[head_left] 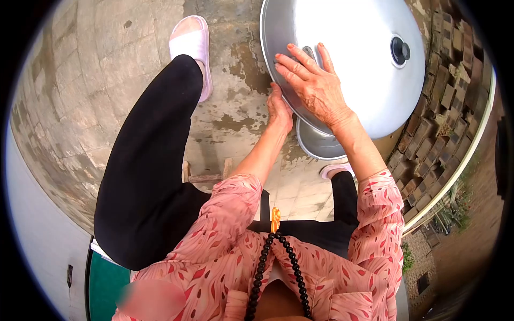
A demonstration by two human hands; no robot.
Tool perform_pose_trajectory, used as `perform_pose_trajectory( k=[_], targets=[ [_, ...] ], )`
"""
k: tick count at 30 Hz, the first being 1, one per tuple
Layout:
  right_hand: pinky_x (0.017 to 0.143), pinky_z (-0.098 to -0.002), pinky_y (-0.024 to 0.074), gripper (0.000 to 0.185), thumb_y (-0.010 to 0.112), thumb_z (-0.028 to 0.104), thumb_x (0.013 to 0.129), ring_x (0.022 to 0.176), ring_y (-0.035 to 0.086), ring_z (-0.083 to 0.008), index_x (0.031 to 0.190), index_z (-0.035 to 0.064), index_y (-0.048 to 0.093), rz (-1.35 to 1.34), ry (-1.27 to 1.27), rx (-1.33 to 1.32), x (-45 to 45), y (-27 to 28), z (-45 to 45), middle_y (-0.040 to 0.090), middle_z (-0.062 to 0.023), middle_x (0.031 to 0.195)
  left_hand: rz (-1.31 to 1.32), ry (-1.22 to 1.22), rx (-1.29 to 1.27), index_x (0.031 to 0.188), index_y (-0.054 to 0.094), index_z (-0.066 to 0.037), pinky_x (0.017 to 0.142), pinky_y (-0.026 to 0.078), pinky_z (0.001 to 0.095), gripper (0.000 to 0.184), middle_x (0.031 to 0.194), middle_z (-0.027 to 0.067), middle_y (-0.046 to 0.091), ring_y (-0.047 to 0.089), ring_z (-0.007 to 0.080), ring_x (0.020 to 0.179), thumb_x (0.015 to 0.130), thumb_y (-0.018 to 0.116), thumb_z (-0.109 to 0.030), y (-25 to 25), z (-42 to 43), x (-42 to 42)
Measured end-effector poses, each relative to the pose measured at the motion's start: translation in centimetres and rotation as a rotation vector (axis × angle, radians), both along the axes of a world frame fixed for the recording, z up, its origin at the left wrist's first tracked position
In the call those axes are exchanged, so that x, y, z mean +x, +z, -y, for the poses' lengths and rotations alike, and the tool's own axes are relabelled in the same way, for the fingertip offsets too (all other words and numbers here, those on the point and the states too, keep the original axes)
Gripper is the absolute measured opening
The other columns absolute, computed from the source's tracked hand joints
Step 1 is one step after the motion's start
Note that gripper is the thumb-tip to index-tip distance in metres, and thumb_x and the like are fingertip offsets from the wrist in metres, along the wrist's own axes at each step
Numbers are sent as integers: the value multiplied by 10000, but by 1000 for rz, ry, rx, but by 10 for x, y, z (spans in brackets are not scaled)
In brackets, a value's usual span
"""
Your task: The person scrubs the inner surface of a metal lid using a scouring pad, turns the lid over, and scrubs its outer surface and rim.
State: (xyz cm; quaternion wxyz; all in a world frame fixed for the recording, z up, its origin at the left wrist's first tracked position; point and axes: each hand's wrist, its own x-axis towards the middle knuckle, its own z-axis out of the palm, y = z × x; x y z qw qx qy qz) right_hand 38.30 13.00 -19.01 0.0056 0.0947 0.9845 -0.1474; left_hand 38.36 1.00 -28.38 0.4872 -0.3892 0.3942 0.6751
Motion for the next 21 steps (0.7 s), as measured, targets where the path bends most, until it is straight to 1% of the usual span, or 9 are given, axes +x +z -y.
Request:
perform_pose_trajectory(
  k=[4, 5, 6, 8, 11, 12, 16, 17, 21],
  targets=[
    [1120, -475, 288, 361, 590, 88, 875, 1314, 439, -233, 1228, 164, 592, -94, -147, -4, -43, -24, -51, 558, -6, 1342, -81, -3, -82, 1191, 539, -5, 912, 468, 368, 549, 1166, 84, 589, 567, 199, 1042, 992, 437, -506, -4, 8, 0],
    [897, -392, 497, 240, 546, 52, 904, 1055, 626, -221, 1132, 87, 614, -249, -209, 56, -56, -28, -73, 667, -69, 1131, -93, 6, -99, 1179, 547, -5, 902, 472, 365, 549, 1150, 82, 595, 570, 197, 1030, 989, 441, -509, -3, 6, -3],
    [813, -447, 488, 183, 598, 116, 809, 933, 615, -356, 958, 19, 642, -385, -273, 51, -62, -32, -86, 635, -181, 999, -105, 13, -120, 1168, 556, -4, 893, 476, 362, 550, 1133, 79, 601, 574, 195, 1019, 987, 446, -512, -3, 4, -7],
    [833, -442, 466, 185, 603, 133, 819, 941, 594, -359, 947, 3, 633, -272, -553, -299, -66, 1, -85, 606, -194, 972, -126, 28, -121, 1156, 563, -7, 875, 481, 361, 550, 1112, 75, 607, 578, 194, 997, 983, 453, -517, -2, 6, -10],
    [543, -241, 514, 217, 682, 156, 885, 589, 610, -110, 989, -15, 599, -407, -746, -726, -54, 15, -71, 677, -108, 766, -96, 19, -137, 1138, 575, -9, 850, 485, 358, 550, 1083, 68, 614, 581, 190, 966, 979, 459, -523, 2, 2, -1],
    [587, -256, 511, 153, 673, 137, 888, 639, 617, -106, 938, 6, 613, -392, -795, -913, -50, 22, -59, 678, -56, 771, -72, -5, -159, 1130, 579, -10, 842, 485, 356, 549, 1074, 66, 616, 581, 187, 958, 979, 459, -523, 3, 2, -3],
    [710, -329, 489, 85, 715, 116, 807, 706, 625, -179, 843, 73, 651, -207, -493, -407, -36, 9, -24, 669, -39, 772, -52, -14, -172, 1080, 606, -9, 805, 486, 342, 544, 1022, 57, 630, 585, 175, 918, 978, 463, -524, 4, 5, -4],
    [810, -366, 474, 153, 741, 161, 766, 848, 605, -232, 879, 85, 671, -193, -472, -305, -31, 4, -24, 657, -81, 945, -55, 0, -167, 1066, 613, -9, 797, 486, 338, 543, 1008, 55, 633, 586, 173, 908, 978, 463, -524, 5, 5, -4],
    [880, -411, 462, 300, 754, 198, 760, 1039, 526, -289, 1016, 80, 654, -153, -484, -81, -30, 14, -16, 471, -157, 1271, -85, 70, -127, 1026, 628, -8, 786, 484, 328, 537, 976, 52, 641, 589, 168, 889, 981, 463, -517, -1, 3, 1]
  ],
)
